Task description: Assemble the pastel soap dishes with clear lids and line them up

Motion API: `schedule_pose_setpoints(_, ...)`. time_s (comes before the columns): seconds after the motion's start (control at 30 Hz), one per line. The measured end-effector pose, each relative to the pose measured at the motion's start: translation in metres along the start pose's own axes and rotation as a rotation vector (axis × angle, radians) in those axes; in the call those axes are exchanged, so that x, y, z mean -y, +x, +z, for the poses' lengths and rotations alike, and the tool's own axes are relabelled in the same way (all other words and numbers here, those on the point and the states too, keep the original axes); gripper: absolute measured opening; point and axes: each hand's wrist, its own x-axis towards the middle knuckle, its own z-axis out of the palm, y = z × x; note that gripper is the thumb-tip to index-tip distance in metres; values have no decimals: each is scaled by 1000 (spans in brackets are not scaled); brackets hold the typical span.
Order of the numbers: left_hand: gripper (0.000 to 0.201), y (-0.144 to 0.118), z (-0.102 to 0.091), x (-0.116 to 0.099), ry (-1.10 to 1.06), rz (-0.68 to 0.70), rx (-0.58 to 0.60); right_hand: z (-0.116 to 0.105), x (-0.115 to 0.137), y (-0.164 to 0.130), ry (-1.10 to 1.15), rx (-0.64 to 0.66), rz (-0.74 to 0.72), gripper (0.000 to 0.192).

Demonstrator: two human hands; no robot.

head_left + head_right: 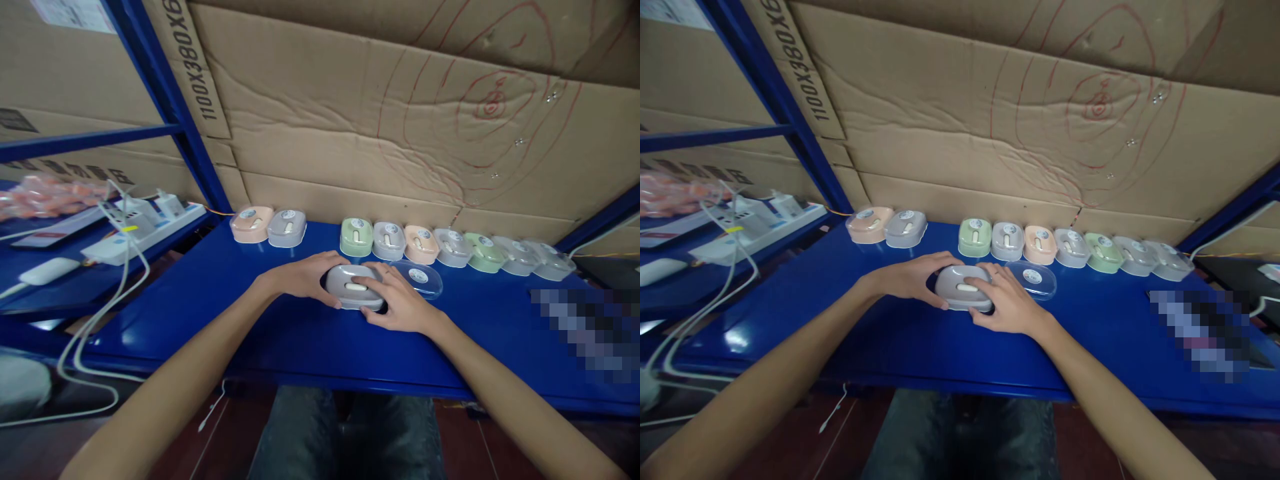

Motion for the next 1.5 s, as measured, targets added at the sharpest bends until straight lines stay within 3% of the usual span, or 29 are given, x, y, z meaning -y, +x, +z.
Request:
schedule_pose_setpoints(0.13,87,0,0,1,-1,-6,16,-2,1,0,1,28,-1,67)
schedule_pose_setpoints(0.23,85,0,1,2,7,-10,15,-16,-2,0,46,-15,9,71)
schedule_pose_setpoints(0.37,85,-1,0,2,7,-30,26,-53,-19,-5,21,-141,89,48)
schedule_pose_setpoints(0.43,85,-1,-1,1,13,-50,41,-69,-32,-10,-55,-115,106,34)
schedule_pose_setpoints(0.53,85,-1,-2,0,20,-66,46,-80,-49,-18,-131,-26,149,33)
schedule_pose_setpoints(0.83,86,-1,-1,4,29,-44,24,-65,-66,-34,-27,109,233,53)
schedule_pose_setpoints(1.0,87,-1,-2,5,19,-77,34,-70,-69,-34,23,112,258,53)
schedule_pose_setpoints(1.07,86,-1,-2,3,21,-85,38,-77,-67,-32,61,72,275,50)
schedule_pose_setpoints(1.17,85,1,3,2,27,-58,14,-82,-57,-24,135,-128,300,50)
schedule_pose_setpoints(1.27,96,5,15,3,-3,-46,-51,-74,-40,-13,202,-299,211,54)
schedule_pose_setpoints(1.37,110,10,28,5,-61,-49,-121,-55,-24,-4,221,-299,87,59)
schedule_pose_setpoints(1.5,112,14,36,7,-80,-37,-157,-29,-16,1,230,-264,49,65)
